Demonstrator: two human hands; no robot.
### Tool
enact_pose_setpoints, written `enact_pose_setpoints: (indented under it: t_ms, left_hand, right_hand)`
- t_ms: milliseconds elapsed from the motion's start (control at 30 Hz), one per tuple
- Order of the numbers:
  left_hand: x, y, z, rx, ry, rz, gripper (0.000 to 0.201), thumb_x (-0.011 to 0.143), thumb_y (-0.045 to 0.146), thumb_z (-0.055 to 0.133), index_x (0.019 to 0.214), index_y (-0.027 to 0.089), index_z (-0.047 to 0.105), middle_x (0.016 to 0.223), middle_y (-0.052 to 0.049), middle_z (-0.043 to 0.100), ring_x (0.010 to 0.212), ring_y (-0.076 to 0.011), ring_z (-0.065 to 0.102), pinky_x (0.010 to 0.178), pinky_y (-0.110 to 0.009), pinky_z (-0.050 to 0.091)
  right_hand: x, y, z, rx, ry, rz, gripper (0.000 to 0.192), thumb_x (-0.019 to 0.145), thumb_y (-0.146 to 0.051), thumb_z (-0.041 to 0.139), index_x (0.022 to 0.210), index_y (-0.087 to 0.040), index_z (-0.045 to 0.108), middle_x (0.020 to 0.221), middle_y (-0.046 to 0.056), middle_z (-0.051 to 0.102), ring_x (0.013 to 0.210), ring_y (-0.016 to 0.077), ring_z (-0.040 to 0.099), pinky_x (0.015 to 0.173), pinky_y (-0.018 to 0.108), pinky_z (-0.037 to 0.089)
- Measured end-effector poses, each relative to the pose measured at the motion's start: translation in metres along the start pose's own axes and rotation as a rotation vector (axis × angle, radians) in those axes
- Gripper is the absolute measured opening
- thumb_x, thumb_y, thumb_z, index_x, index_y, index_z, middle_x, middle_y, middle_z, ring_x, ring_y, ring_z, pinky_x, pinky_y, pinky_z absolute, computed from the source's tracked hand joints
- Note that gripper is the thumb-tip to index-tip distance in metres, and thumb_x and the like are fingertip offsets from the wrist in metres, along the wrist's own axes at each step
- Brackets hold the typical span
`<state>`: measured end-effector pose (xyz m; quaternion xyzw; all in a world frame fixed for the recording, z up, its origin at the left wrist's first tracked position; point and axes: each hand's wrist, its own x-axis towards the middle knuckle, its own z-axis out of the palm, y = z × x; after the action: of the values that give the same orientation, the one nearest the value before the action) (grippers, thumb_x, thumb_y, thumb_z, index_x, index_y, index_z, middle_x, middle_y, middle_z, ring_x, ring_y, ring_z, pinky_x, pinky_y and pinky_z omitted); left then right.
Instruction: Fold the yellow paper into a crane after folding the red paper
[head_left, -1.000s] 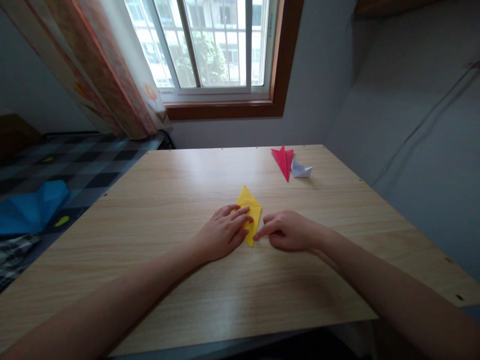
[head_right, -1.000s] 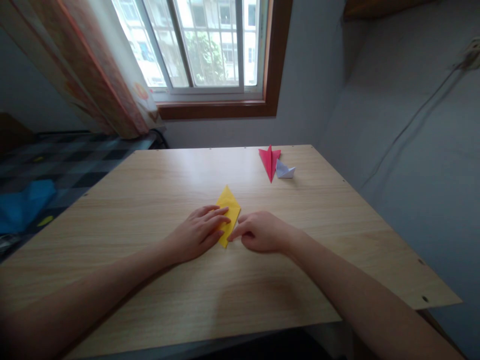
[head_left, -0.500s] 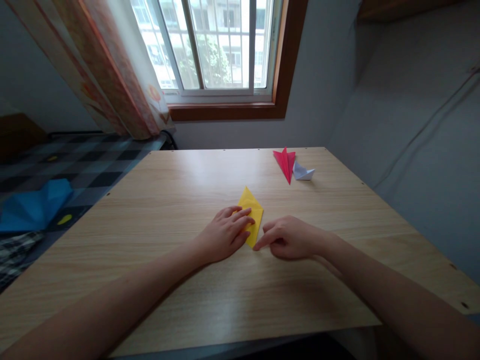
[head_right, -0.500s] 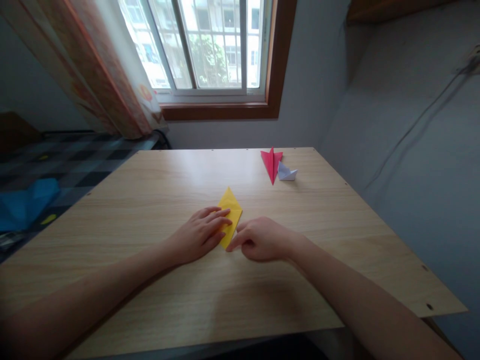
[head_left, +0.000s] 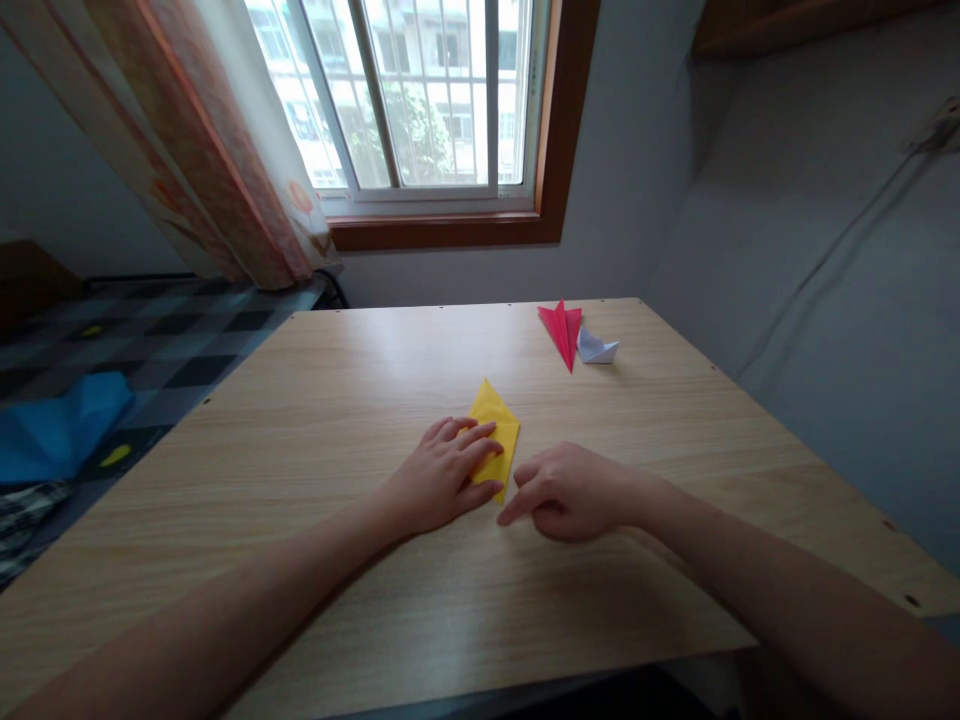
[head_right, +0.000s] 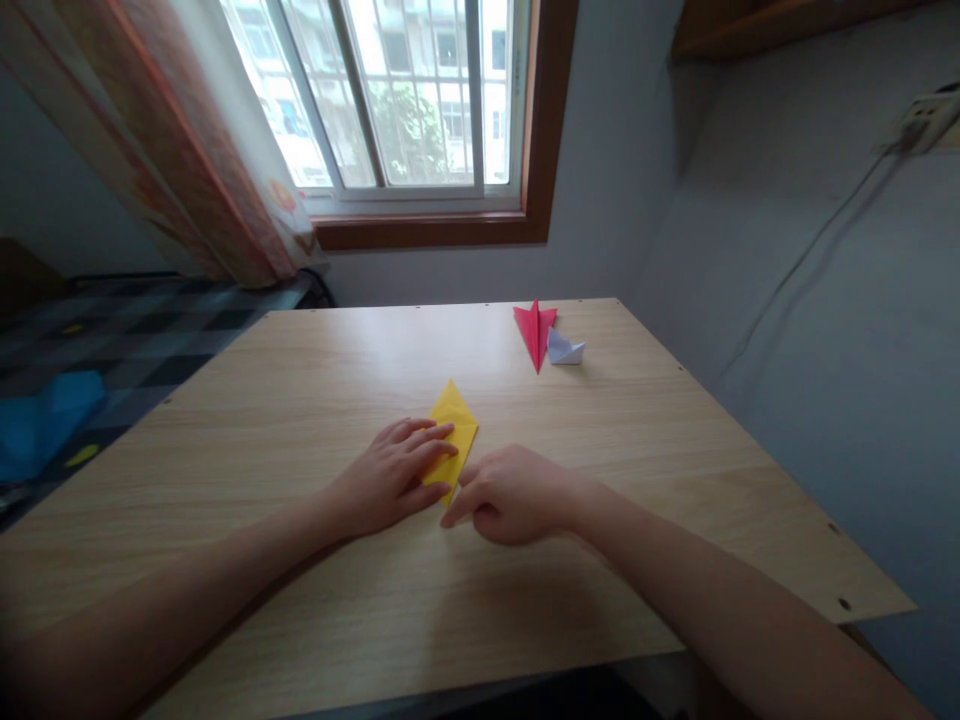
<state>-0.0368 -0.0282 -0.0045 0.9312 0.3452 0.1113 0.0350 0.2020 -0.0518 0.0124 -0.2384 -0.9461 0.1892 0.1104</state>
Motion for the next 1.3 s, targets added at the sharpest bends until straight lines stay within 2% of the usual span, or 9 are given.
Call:
enact_pose_setpoints:
  t_ms: [167, 367, 500, 733, 867, 1067, 1300]
  left_hand:
    - [0.000, 0.002, -0.002, 0.015, -0.028, -0.013, 0.047, 0.087, 0.053, 0.063, 0.122, 0.022, 0.063, 0.143, -0.008, 0.055, 0.129, -0.0334, 0.046, 0.113, -0.054, 0.030]
    - [0.000, 0.001, -0.001, 0.002, -0.021, -0.026, 0.047, 0.084, 0.051, 0.066, 0.121, 0.022, 0.063, 0.143, -0.008, 0.055, 0.130, -0.0332, 0.046, 0.113, -0.053, 0.030]
    - [0.001, 0.000, 0.000, -0.027, -0.019, -0.041, 0.052, 0.083, 0.051, 0.068, 0.124, 0.021, 0.060, 0.141, -0.008, 0.057, 0.130, -0.0320, 0.047, 0.113, -0.051, 0.031]
    - [0.001, 0.000, 0.001, -0.054, -0.022, -0.060, 0.058, 0.082, 0.052, 0.067, 0.129, 0.021, 0.057, 0.141, -0.008, 0.056, 0.132, -0.0316, 0.045, 0.114, -0.049, 0.029]
    - [0.001, -0.001, 0.002, -0.054, -0.015, -0.053, 0.056, 0.083, 0.052, 0.067, 0.129, 0.022, 0.058, 0.141, -0.008, 0.056, 0.132, -0.0314, 0.045, 0.114, -0.049, 0.028]
    - [0.002, 0.000, 0.000, -0.051, -0.038, -0.059, 0.059, 0.081, 0.052, 0.069, 0.129, 0.020, 0.057, 0.142, -0.009, 0.056, 0.132, -0.0322, 0.045, 0.115, -0.050, 0.028]
    - [0.002, 0.000, 0.000, -0.055, -0.044, -0.054, 0.058, 0.082, 0.052, 0.068, 0.129, 0.020, 0.057, 0.143, -0.010, 0.055, 0.132, -0.0327, 0.045, 0.115, -0.051, 0.027]
  right_hand:
    - [0.001, -0.004, 0.003, 0.036, -0.010, -0.031, 0.046, 0.075, -0.008, 0.051, 0.106, -0.030, 0.077, 0.082, 0.000, 0.071, 0.073, 0.0141, 0.062, 0.071, 0.025, 0.044]
    - [-0.002, 0.011, -0.004, 0.167, 0.100, 0.002, 0.044, 0.074, -0.006, 0.049, 0.101, -0.024, 0.079, 0.086, 0.001, 0.072, 0.065, 0.0107, 0.059, 0.065, 0.021, 0.044]
    - [-0.003, 0.018, -0.007, 0.059, 0.165, 0.059, 0.047, 0.074, -0.006, 0.050, 0.107, -0.026, 0.077, 0.090, 0.002, 0.074, 0.070, 0.0122, 0.063, 0.068, 0.022, 0.044]
    - [-0.002, 0.022, -0.002, -0.055, 0.110, 0.072, 0.046, 0.078, -0.008, 0.051, 0.113, -0.028, 0.075, 0.097, 0.002, 0.076, 0.081, 0.0143, 0.067, 0.077, 0.024, 0.046]
    - [-0.002, 0.024, -0.003, -0.093, 0.137, 0.153, 0.045, 0.080, -0.010, 0.051, 0.115, -0.027, 0.074, 0.104, 0.002, 0.076, 0.086, 0.0157, 0.069, 0.077, 0.025, 0.046]
    - [-0.004, 0.031, -0.005, -0.160, 0.183, 0.307, 0.043, 0.084, -0.012, 0.050, 0.116, -0.029, 0.074, 0.103, 0.001, 0.076, 0.086, 0.0168, 0.069, 0.076, 0.026, 0.046]
    - [-0.002, 0.033, -0.004, -0.229, 0.181, 0.420, 0.043, 0.087, -0.016, 0.048, 0.121, -0.030, 0.070, 0.113, 0.002, 0.075, 0.097, 0.0207, 0.070, 0.081, 0.030, 0.048]
